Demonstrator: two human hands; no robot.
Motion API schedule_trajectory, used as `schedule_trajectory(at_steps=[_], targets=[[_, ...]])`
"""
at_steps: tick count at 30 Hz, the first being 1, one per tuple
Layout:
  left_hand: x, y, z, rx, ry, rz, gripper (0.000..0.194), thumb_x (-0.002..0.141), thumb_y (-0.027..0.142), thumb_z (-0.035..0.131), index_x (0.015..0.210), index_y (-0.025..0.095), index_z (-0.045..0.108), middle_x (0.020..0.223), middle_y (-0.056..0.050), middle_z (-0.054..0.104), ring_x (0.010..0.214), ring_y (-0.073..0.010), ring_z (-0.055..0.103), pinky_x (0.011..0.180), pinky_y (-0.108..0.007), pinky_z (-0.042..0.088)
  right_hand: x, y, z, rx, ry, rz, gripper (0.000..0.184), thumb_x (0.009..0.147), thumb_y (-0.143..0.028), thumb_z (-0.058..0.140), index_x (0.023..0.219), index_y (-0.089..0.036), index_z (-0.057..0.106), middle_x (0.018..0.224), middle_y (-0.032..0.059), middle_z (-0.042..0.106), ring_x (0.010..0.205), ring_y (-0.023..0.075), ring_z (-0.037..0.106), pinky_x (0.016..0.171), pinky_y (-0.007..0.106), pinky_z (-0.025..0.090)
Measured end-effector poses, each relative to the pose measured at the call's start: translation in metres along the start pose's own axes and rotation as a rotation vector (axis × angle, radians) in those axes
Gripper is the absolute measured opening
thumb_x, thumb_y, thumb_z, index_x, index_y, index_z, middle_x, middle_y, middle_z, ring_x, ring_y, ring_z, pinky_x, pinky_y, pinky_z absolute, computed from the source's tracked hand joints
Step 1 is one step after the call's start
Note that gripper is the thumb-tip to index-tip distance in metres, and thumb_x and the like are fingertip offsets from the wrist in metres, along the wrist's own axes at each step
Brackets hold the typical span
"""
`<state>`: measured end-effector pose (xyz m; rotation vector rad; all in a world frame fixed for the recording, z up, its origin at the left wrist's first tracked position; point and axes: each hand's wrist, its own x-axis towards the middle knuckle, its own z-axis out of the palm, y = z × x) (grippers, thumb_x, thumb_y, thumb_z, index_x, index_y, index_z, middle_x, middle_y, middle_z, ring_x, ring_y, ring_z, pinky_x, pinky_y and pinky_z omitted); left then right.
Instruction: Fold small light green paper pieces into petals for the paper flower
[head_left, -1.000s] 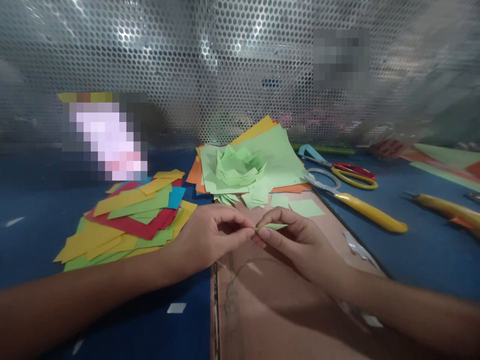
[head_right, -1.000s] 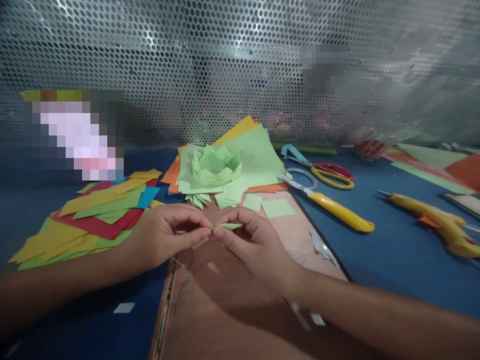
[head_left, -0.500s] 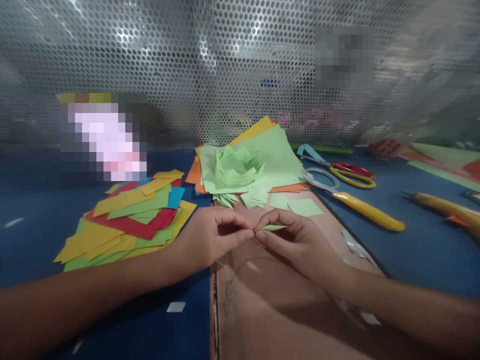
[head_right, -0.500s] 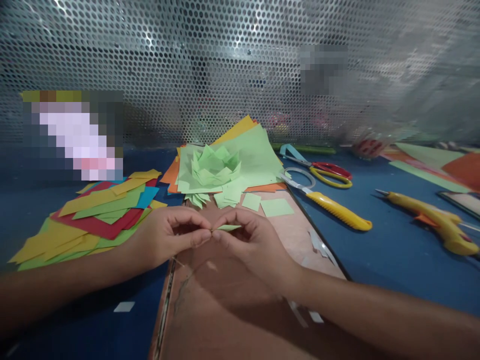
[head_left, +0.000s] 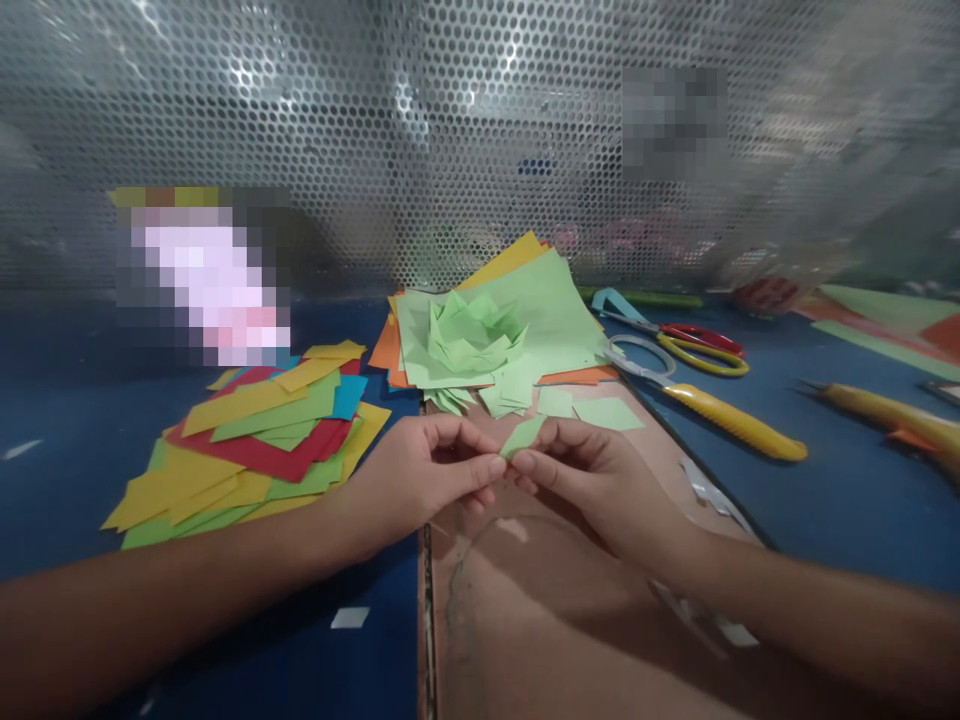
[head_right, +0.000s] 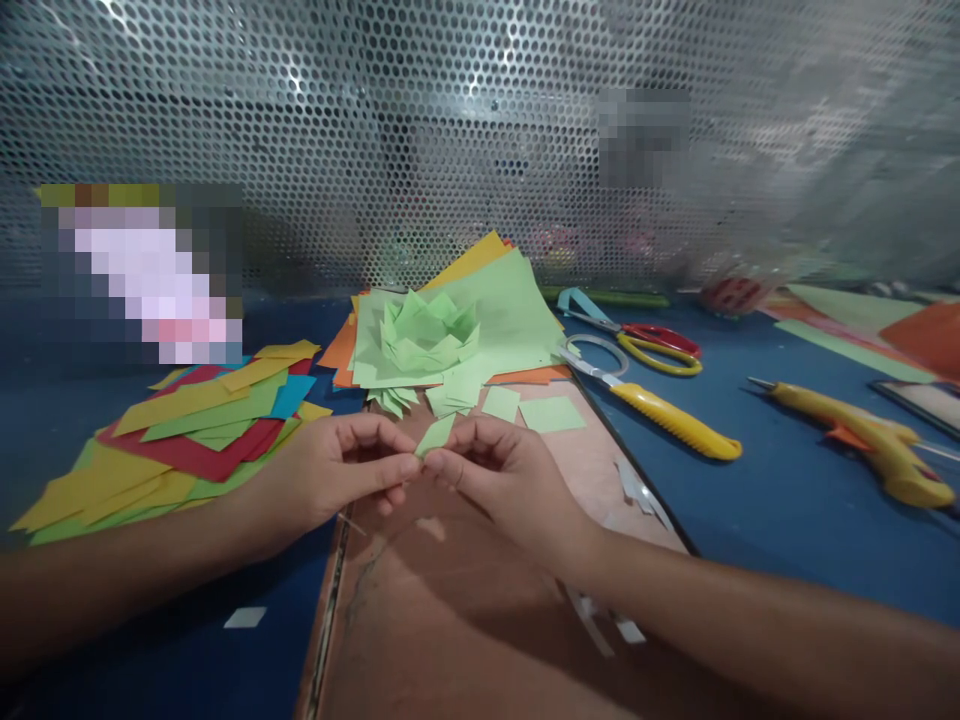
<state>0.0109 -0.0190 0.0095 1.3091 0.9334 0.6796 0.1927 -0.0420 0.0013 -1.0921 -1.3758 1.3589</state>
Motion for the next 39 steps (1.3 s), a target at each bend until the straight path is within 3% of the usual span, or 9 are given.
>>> schedule_trajectory(at_steps=[7,15,17,20,22,24,28,34,39], targets=[[0.000,0.000,0.002,0.051,0.026,0.040,0.016,0.071,0.025,0.071,0.072,0.014,0.060,0.057,0.002,0.063,0.050,-0.0084,0.059,0.051,-0.018,0.050,-0.002,0.002,-0.001,-0.107,0.032,-0.016,0.020,0.073,-0.035,0.071,0.068,-0.016,0.065,0.067,0.0000,0.061,0.064,0.0103,0.052,0.061,0.022,0.042],[-0.001,-0.007,0.003,0.082,0.022,0.058,0.013,0.075,0.023,0.066,0.074,0.013,0.058,0.059,0.001,0.064,0.051,-0.0073,0.059,0.051,-0.016,0.047,-0.003,0.000,0.001,-0.214,0.058,-0.059,0.017,0.074,-0.034,0.068,0.068,-0.018,0.067,0.066,0.0012,0.065,0.063,0.0123,0.057,0.060,0.023,0.047],[-0.003,-0.007,0.003,0.214,0.051,0.176,0.010,0.077,0.022,0.064,0.074,0.014,0.059,0.064,0.000,0.065,0.055,-0.0087,0.060,0.053,-0.017,0.047,-0.004,-0.003,0.003,-0.232,0.062,-0.089,0.013,0.075,-0.031,0.067,0.071,-0.018,0.067,0.070,0.0019,0.068,0.066,0.0133,0.060,0.063,0.025,0.050],[-0.005,-0.006,-0.002,0.569,0.116,0.559,0.003,0.079,0.016,0.061,0.076,0.015,0.061,0.074,-0.001,0.066,0.069,-0.0108,0.062,0.063,-0.019,0.048,-0.007,-0.006,0.005,-0.212,0.060,-0.149,0.007,0.073,-0.026,0.068,0.076,-0.020,0.067,0.077,0.0027,0.069,0.072,0.0145,0.063,0.068,0.026,0.053],[-0.005,-0.005,-0.008,0.764,0.086,0.858,0.004,0.082,0.012,0.059,0.081,0.016,0.061,0.083,-0.002,0.067,0.083,-0.0120,0.062,0.075,-0.020,0.048,-0.008,-0.006,0.005,-0.189,0.062,-0.181,0.010,0.071,-0.025,0.070,0.079,-0.020,0.066,0.080,0.0032,0.068,0.075,0.0148,0.063,0.069,0.026,0.054],[-0.004,-0.004,-0.015,0.862,0.016,0.994,0.006,0.084,0.011,0.057,0.085,0.016,0.060,0.089,-0.002,0.068,0.086,-0.0108,0.062,0.079,-0.018,0.048,-0.009,-0.004,0.004,-0.180,0.068,-0.198,0.013,0.071,-0.026,0.071,0.079,-0.020,0.063,0.080,0.0034,0.065,0.074,0.0143,0.062,0.068,0.026,0.054],[-0.003,-0.002,-0.022,0.958,-0.043,1.041,0.013,0.085,0.012,0.057,0.097,0.017,0.060,0.101,-0.005,0.067,0.091,-0.0128,0.062,0.082,-0.020,0.049,-0.010,-0.002,0.003,-0.165,0.037,-0.221,0.014,0.073,-0.028,0.069,0.075,-0.019,0.058,0.076,0.0023,0.060,0.072,0.0132,0.059,0.067,0.025,0.051],[-0.005,0.002,-0.024,0.979,-0.061,1.095,0.014,0.085,0.008,0.056,0.097,0.012,0.061,0.104,-0.006,0.066,0.096,-0.0115,0.060,0.090,-0.017,0.044,-0.012,-0.003,0.002,-0.178,-0.007,-0.267,0.011,0.076,-0.024,0.067,0.075,-0.019,0.057,0.078,0.0030,0.062,0.074,0.0136,0.060,0.069,0.026,0.050],[-0.006,0.003,-0.024,0.980,-0.085,1.091,0.015,0.089,0.012,0.051,0.101,0.015,0.060,0.108,-0.006,0.065,0.098,-0.0132,0.059,0.091,-0.021,0.044,-0.012,-0.002,0.002,-0.129,-0.006,-0.266,0.012,0.076,-0.022,0.067,0.076,-0.020,0.056,0.080,0.0027,0.063,0.075,0.0135,0.061,0.070,0.026,0.051]])
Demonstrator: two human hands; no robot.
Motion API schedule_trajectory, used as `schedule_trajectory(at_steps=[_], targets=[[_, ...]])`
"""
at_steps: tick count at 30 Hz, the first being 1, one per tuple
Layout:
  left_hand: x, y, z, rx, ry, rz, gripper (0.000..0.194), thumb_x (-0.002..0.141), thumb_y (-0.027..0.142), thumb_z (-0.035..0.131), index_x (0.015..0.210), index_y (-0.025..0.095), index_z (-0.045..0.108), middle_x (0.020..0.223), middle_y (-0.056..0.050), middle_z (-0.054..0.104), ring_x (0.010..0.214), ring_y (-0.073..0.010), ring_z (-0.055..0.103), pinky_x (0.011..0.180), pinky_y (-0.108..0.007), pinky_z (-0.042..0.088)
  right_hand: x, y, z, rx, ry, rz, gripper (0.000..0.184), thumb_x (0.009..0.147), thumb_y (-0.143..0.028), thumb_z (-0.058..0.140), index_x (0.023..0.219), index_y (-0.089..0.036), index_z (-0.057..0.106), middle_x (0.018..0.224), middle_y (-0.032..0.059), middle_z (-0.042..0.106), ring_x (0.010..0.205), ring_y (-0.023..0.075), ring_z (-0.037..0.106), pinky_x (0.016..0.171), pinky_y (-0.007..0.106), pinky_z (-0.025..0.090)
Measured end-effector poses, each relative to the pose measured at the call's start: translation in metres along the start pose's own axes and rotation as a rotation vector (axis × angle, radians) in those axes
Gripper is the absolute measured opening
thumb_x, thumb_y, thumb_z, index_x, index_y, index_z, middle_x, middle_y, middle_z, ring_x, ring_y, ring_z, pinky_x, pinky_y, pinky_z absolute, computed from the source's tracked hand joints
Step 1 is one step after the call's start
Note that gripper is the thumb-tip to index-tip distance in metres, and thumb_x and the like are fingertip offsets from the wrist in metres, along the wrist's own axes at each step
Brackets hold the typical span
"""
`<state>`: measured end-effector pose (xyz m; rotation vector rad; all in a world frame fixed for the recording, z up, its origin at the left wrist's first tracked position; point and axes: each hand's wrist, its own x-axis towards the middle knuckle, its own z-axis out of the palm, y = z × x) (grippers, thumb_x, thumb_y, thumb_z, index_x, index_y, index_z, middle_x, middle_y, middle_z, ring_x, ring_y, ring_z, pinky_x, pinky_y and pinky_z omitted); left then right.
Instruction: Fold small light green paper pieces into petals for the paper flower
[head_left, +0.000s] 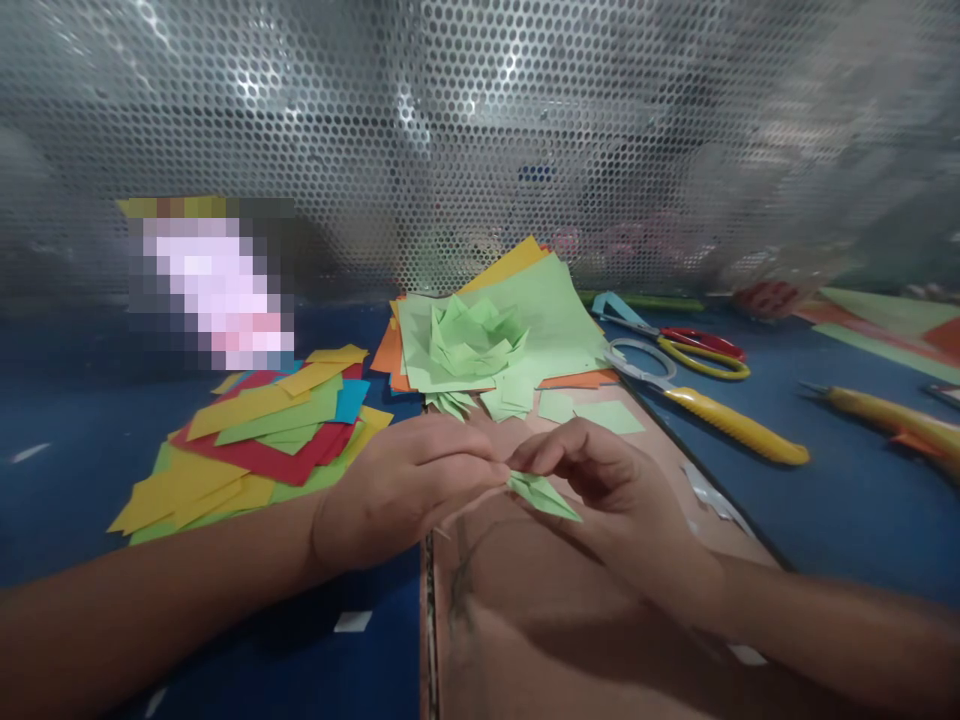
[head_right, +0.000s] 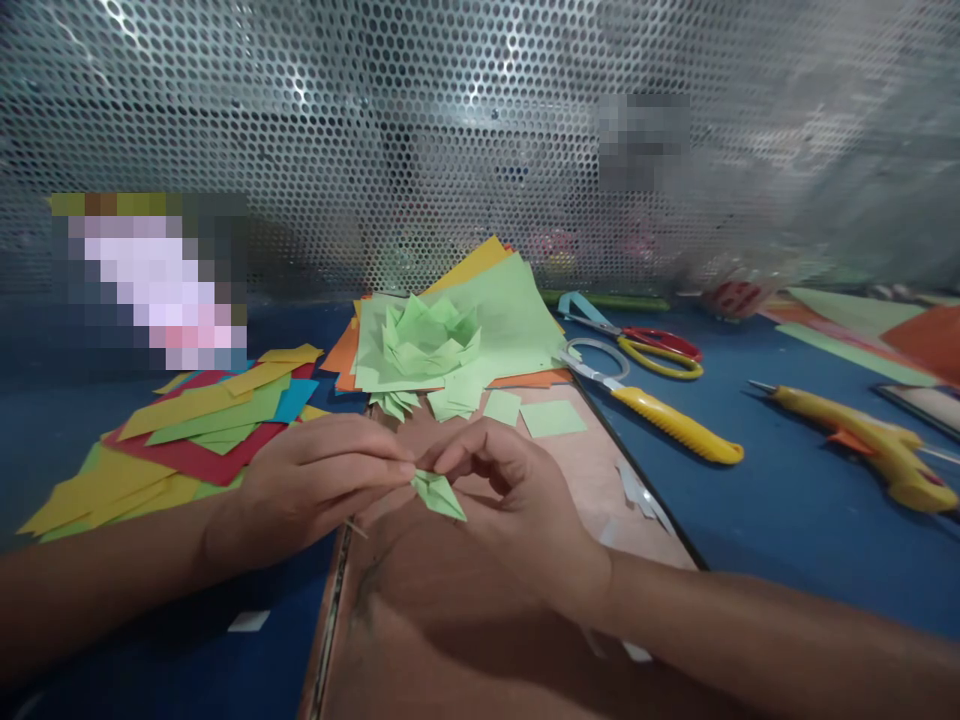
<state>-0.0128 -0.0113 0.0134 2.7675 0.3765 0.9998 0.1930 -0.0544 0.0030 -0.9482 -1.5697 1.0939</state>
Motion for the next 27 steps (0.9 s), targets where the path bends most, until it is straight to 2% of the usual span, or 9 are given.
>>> schedule_trajectory(at_steps=[5,10,15,18,23,27], targets=[[0.000,0.003,0.001,-0.051,0.018,-0.049,0.013,0.087,0.010,0.055,0.096,0.017,0.061,0.102,-0.002,0.065,0.092,-0.0101,0.060,0.087,-0.017,0.045,0.000,-0.004,0.000,-0.012,-0.011,0.010,0.011,0.077,-0.025,0.066,0.073,-0.020,0.057,0.079,0.0039,0.065,0.075,0.0142,0.063,0.070,0.026,0.052],[0.000,0.006,0.005,-0.023,0.093,-0.119,0.009,0.083,0.012,0.061,0.091,0.016,0.064,0.092,-0.004,0.068,0.086,-0.0113,0.062,0.081,-0.018,0.048,0.000,-0.006,0.000,-0.050,0.037,0.023,0.010,0.076,-0.023,0.067,0.074,-0.019,0.058,0.078,0.0048,0.066,0.073,0.0137,0.063,0.068,0.026,0.053],[0.000,0.006,0.006,-0.014,0.149,-0.082,0.006,0.086,0.017,0.058,0.088,0.017,0.064,0.087,-0.003,0.068,0.081,-0.0105,0.062,0.075,-0.018,0.050,0.001,-0.009,0.000,-0.076,0.021,0.000,0.009,0.076,-0.023,0.067,0.073,-0.018,0.060,0.078,0.0054,0.067,0.073,0.0137,0.064,0.068,0.025,0.054],[0.001,0.005,0.006,-0.008,0.141,-0.081,0.007,0.086,0.017,0.058,0.088,0.016,0.064,0.087,-0.003,0.068,0.080,-0.0106,0.062,0.074,-0.019,0.050,0.001,-0.010,-0.001,-0.096,0.020,-0.048,0.008,0.077,-0.022,0.066,0.072,-0.018,0.062,0.077,0.0051,0.068,0.073,0.0138,0.065,0.068,0.025,0.055],[0.001,0.003,0.008,-0.016,0.145,-0.048,0.004,0.084,0.013,0.060,0.087,0.015,0.063,0.086,-0.003,0.067,0.080,-0.0107,0.062,0.074,-0.019,0.049,0.001,-0.008,-0.002,-0.109,0.020,-0.090,0.006,0.076,-0.015,0.066,0.072,-0.019,0.064,0.076,0.0035,0.069,0.073,0.0133,0.064,0.068,0.023,0.054],[0.000,0.002,0.010,-0.020,0.141,-0.070,0.010,0.081,0.009,0.062,0.088,0.015,0.062,0.088,-0.003,0.067,0.082,-0.0115,0.062,0.076,-0.021,0.049,0.000,-0.006,-0.003,-0.121,0.019,-0.111,0.006,0.076,-0.014,0.065,0.073,-0.019,0.064,0.077,0.0035,0.069,0.073,0.0135,0.064,0.067,0.024,0.053]])
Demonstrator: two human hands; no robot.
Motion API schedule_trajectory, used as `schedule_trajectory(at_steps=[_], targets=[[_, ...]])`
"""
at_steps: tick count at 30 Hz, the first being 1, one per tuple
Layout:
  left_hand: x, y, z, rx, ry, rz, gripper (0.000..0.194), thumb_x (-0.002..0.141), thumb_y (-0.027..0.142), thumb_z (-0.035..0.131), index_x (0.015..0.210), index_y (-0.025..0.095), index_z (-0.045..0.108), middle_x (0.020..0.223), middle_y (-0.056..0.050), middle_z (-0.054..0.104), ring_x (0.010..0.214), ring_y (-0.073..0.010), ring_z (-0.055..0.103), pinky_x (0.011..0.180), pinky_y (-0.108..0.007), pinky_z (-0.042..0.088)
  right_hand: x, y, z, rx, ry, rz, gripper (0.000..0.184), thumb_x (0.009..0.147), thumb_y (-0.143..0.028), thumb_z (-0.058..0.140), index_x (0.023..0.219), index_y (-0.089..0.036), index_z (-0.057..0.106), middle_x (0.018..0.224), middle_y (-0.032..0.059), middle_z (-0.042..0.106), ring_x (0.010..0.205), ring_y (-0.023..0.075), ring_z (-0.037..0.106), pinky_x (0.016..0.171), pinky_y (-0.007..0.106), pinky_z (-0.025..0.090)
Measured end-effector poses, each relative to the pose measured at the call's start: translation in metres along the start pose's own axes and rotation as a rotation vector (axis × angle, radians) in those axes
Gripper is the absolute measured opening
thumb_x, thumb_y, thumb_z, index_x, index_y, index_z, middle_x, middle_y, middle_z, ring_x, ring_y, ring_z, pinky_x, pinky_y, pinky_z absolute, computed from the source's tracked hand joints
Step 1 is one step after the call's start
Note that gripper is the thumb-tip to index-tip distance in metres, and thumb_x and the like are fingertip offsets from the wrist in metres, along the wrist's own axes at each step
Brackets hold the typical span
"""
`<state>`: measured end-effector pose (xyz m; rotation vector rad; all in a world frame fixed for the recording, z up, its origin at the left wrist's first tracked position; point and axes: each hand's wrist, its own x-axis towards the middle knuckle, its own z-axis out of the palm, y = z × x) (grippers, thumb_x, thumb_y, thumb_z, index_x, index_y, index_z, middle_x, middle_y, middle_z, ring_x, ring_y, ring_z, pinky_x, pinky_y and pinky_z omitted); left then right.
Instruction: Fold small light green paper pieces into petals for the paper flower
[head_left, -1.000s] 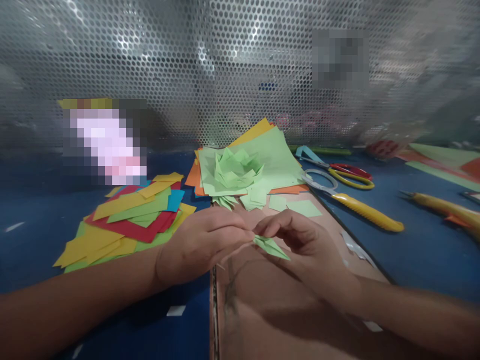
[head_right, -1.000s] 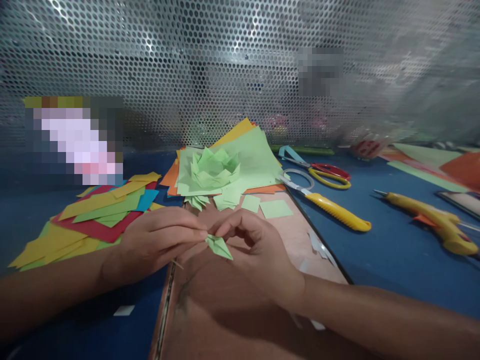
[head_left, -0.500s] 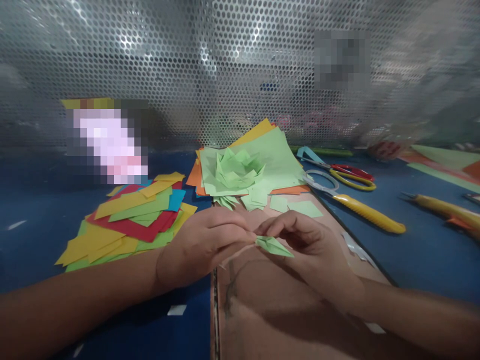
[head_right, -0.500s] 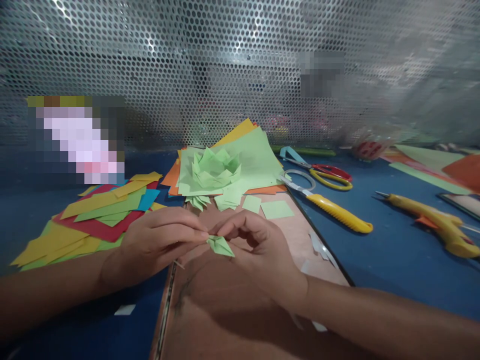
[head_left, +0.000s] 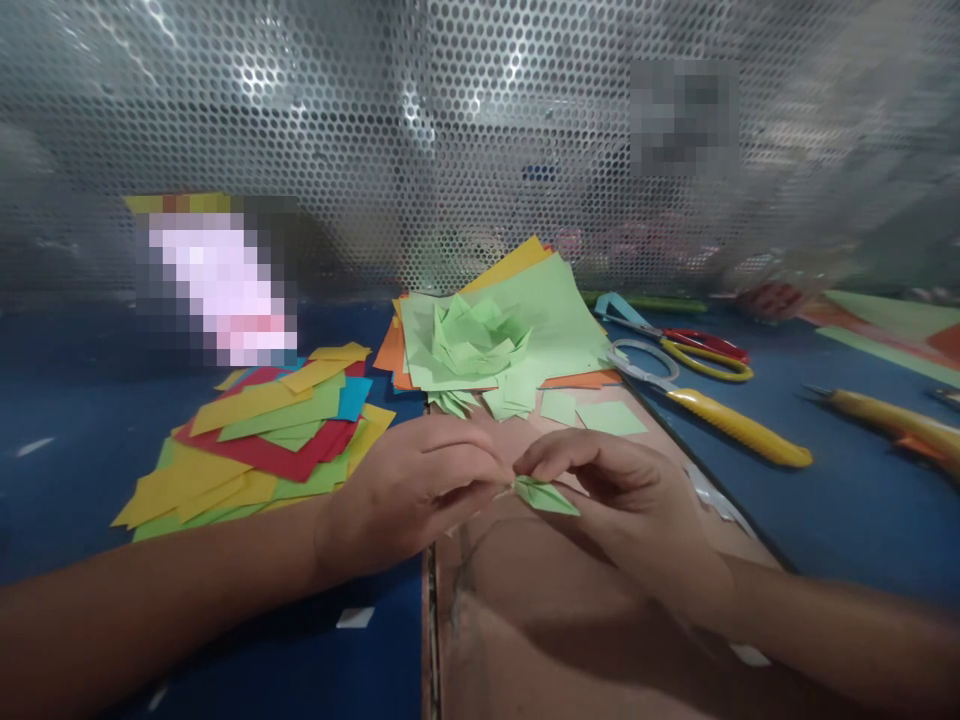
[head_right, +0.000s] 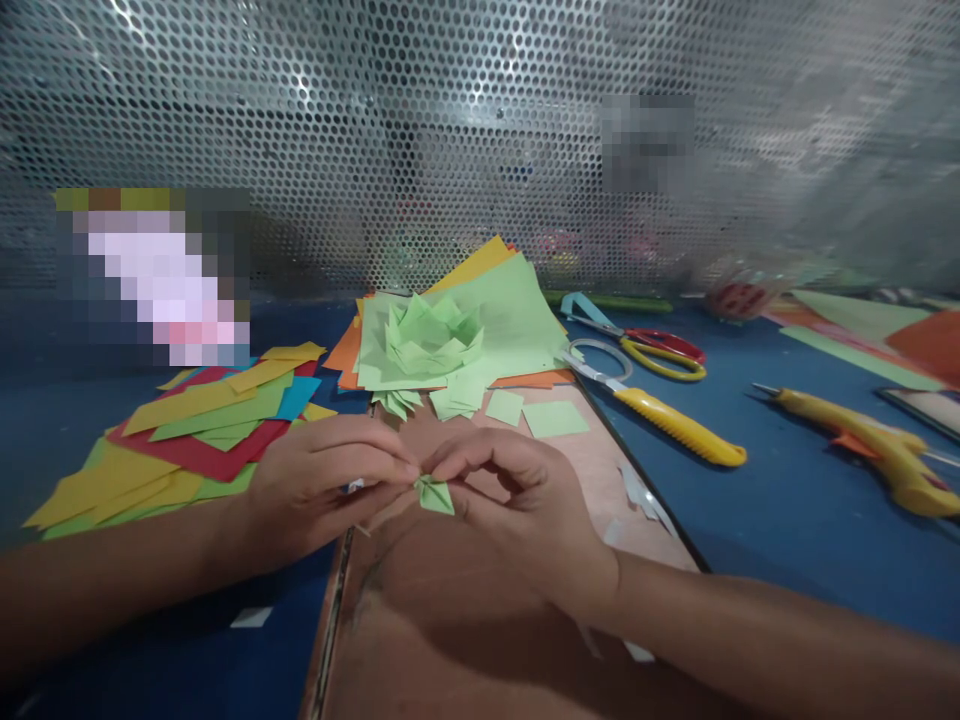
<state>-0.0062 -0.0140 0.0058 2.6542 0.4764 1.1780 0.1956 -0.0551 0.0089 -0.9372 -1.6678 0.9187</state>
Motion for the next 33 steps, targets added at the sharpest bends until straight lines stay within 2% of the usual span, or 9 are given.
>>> schedule_trajectory(at_steps=[9,14,19,27,33], targets=[[0.0031,0.0061,0.0002,-0.042,0.002,-0.016,0.012,0.081,0.010,0.062,0.091,0.017,0.061,0.088,-0.001,0.068,0.083,-0.0111,0.062,0.081,-0.021,0.049,0.0008,-0.0019,-0.0011,-0.129,-0.009,-0.046,0.006,0.076,-0.016,0.063,0.073,-0.020,0.064,0.073,0.0033,0.068,0.068,0.0136,0.063,0.064,0.024,0.052],[0.0023,0.0052,0.0045,-0.060,0.061,-0.064,0.013,0.078,0.010,0.065,0.088,0.017,0.062,0.083,-0.001,0.069,0.080,-0.0131,0.062,0.078,-0.026,0.049,0.0009,-0.0005,-0.0002,-0.119,0.043,0.008,0.005,0.073,-0.015,0.065,0.075,-0.019,0.064,0.072,0.0022,0.067,0.066,0.0123,0.063,0.061,0.021,0.052],[0.0032,0.0063,0.0030,-0.094,0.053,-0.016,0.010,0.079,0.008,0.064,0.087,0.016,0.062,0.083,-0.003,0.070,0.078,-0.0127,0.062,0.080,-0.028,0.048,0.0008,0.0001,-0.0009,-0.156,0.018,-0.013,0.008,0.074,-0.012,0.061,0.075,-0.019,0.065,0.072,0.0030,0.069,0.069,0.0129,0.064,0.064,0.021,0.053],[0.0023,0.0068,0.0041,-0.155,0.080,-0.055,0.013,0.077,0.006,0.066,0.086,0.014,0.063,0.082,-0.005,0.070,0.077,-0.0119,0.063,0.074,-0.022,0.051,-0.0001,-0.0038,-0.0016,-0.166,0.020,-0.070,0.016,0.073,-0.008,0.060,0.077,-0.023,0.066,0.073,0.0020,0.069,0.070,0.0130,0.065,0.065,0.022,0.053],[0.0010,0.0071,0.0040,-0.174,0.095,-0.085,0.013,0.077,0.006,0.066,0.086,0.015,0.064,0.082,-0.004,0.069,0.079,-0.0116,0.064,0.073,-0.020,0.051,-0.0014,-0.0014,0.0000,-0.143,0.031,-0.078,0.014,0.072,-0.008,0.062,0.075,-0.022,0.065,0.073,0.0022,0.068,0.070,0.0137,0.064,0.066,0.024,0.053]])
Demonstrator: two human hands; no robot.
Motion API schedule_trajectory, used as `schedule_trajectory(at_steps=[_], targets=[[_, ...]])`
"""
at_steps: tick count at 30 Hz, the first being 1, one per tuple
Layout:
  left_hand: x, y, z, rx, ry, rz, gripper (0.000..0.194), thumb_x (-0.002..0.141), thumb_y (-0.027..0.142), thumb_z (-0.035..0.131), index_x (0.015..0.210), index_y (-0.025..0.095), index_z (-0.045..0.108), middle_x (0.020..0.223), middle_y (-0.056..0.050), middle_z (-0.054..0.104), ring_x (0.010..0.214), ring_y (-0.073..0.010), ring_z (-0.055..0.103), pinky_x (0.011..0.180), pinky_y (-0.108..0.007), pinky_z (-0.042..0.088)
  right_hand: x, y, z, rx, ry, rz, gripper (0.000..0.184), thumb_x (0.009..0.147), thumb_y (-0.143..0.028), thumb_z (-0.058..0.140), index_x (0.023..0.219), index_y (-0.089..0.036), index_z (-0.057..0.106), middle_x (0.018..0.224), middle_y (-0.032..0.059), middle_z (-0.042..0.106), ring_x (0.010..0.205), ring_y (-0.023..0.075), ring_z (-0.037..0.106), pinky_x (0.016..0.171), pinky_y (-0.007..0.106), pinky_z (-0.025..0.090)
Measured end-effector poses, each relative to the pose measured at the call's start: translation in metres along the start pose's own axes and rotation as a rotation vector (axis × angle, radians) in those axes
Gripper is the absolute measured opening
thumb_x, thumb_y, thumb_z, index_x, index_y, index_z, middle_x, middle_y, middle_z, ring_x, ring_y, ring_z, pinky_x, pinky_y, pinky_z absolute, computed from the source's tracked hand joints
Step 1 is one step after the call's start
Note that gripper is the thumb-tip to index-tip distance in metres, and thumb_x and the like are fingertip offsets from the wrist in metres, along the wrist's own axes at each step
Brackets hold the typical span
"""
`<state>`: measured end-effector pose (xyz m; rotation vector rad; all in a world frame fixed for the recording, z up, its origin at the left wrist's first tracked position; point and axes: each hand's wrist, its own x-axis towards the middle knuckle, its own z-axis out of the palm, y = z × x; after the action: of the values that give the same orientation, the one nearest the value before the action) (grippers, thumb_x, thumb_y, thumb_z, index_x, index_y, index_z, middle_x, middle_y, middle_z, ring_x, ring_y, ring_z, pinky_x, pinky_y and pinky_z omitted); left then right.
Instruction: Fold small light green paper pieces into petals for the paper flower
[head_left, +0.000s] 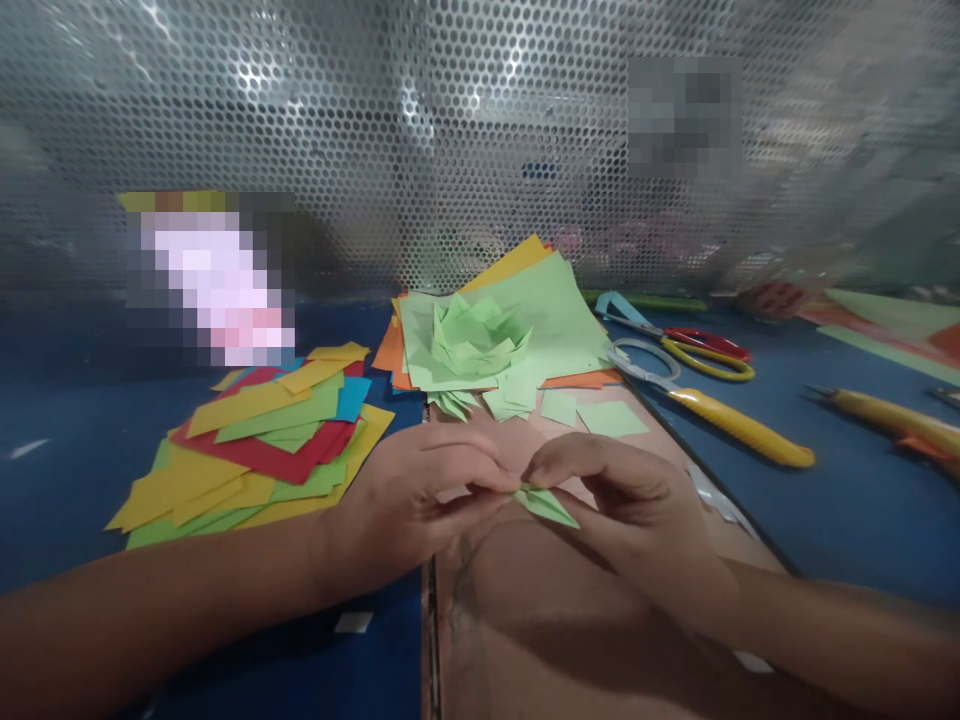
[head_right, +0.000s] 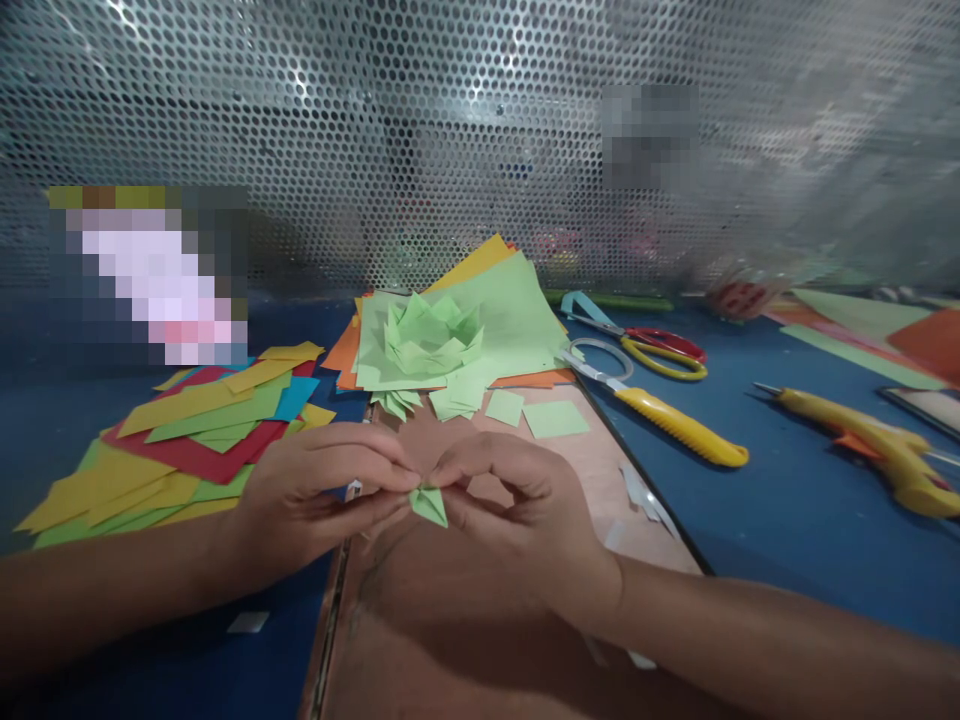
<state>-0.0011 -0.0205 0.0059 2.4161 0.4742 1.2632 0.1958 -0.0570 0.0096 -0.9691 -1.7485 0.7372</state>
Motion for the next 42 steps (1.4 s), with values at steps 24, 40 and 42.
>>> schedule_trajectory(at_steps=[24,40,42], targets=[[-0.001,0.000,0.009,-0.216,-0.170,-0.569,0.003,0.069,0.014,0.062,0.067,0.012,0.064,0.057,0.001,0.058,0.048,-0.0062,0.048,0.043,-0.014,0.035,0.004,0.005,0.003,0.027,-0.120,0.110,0.006,0.077,-0.023,0.065,0.072,-0.018,0.065,0.069,0.0017,0.066,0.064,0.0115,0.060,0.061,0.021,0.050],[0.005,-0.011,0.008,-0.656,-0.070,-0.736,0.023,0.073,0.023,0.068,0.081,0.016,0.048,0.066,0.005,0.056,0.051,-0.0042,0.048,0.049,-0.015,0.040,0.015,0.015,-0.001,0.297,-0.248,0.304,0.031,0.076,-0.031,0.067,0.103,-0.019,0.060,0.071,-0.0023,0.056,0.058,0.0075,0.049,0.054,0.020,0.043],[0.007,-0.012,0.007,-0.644,-0.075,-0.714,0.022,0.076,0.029,0.066,0.079,0.015,0.049,0.065,0.004,0.054,0.049,-0.0036,0.045,0.046,-0.014,0.038,0.019,0.013,-0.004,0.276,-0.249,0.310,0.027,0.075,-0.030,0.068,0.097,-0.017,0.061,0.066,-0.0041,0.053,0.053,0.0063,0.046,0.050,0.018,0.040]])
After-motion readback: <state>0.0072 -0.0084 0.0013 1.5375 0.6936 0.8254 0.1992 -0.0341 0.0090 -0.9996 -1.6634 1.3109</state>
